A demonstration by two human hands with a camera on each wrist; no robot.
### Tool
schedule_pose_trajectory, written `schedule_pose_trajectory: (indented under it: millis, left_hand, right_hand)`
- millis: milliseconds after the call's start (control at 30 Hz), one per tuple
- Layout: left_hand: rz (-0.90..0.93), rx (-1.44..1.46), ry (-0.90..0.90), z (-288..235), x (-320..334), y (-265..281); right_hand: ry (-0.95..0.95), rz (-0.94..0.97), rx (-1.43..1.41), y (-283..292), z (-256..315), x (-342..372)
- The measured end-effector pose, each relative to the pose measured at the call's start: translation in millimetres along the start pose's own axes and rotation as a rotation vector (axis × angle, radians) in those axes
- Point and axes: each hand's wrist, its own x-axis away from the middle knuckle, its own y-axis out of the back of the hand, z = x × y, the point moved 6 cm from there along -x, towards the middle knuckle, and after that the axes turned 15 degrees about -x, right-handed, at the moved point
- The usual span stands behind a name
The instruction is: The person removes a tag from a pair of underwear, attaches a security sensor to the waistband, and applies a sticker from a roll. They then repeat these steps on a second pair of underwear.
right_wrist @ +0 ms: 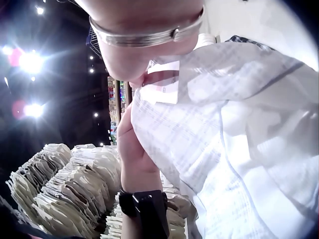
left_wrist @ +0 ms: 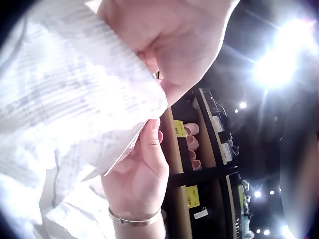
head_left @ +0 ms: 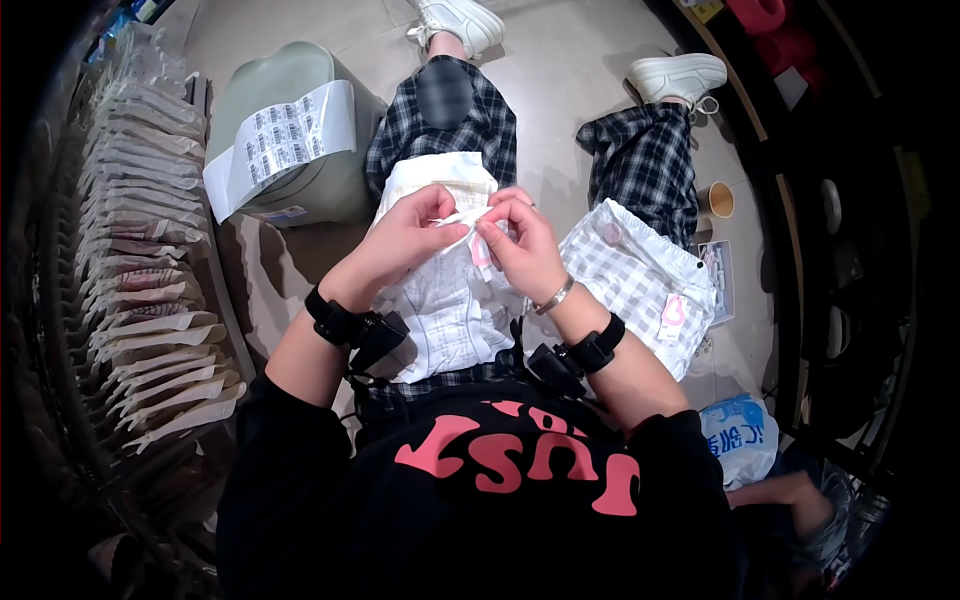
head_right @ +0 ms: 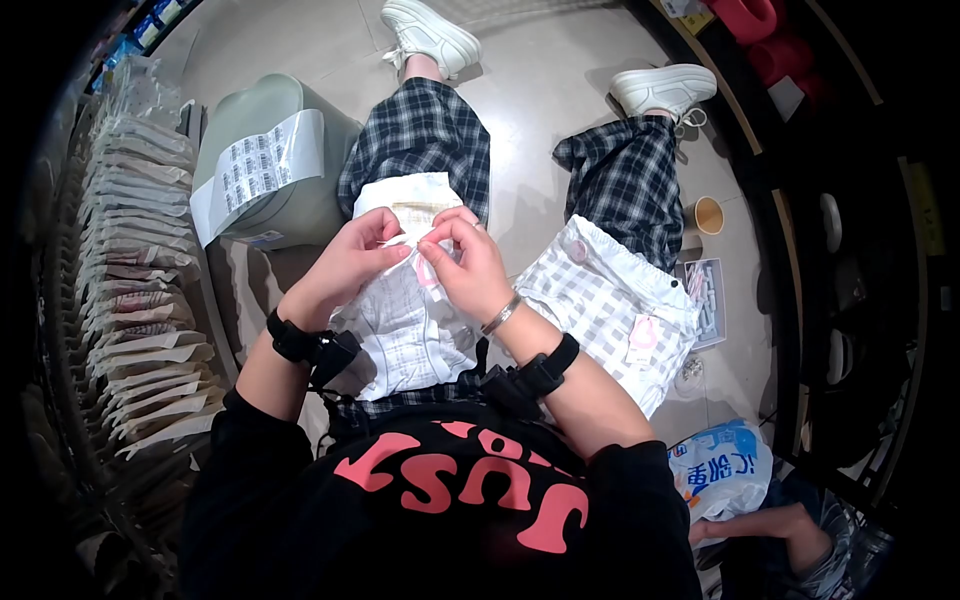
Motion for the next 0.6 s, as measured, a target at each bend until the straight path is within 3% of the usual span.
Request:
schedule_pose_trajectory:
  millis: [233, 367, 600]
  left_hand:
    - [0.087, 0.321, 0.080, 16, 3, -21]
    - [0.142, 0.535, 0.149, 12, 13, -36]
    - [0.047, 0.471, 0.127, 22, 13, -44]
  right_hand:
    - [-0.209, -0.110, -0.353, -5, -7, 11]
    - [-0.212, -0.104, -0.418, -9, -5, 17]
    - [-0.133, -0.120, -0.390, -11, 7, 22]
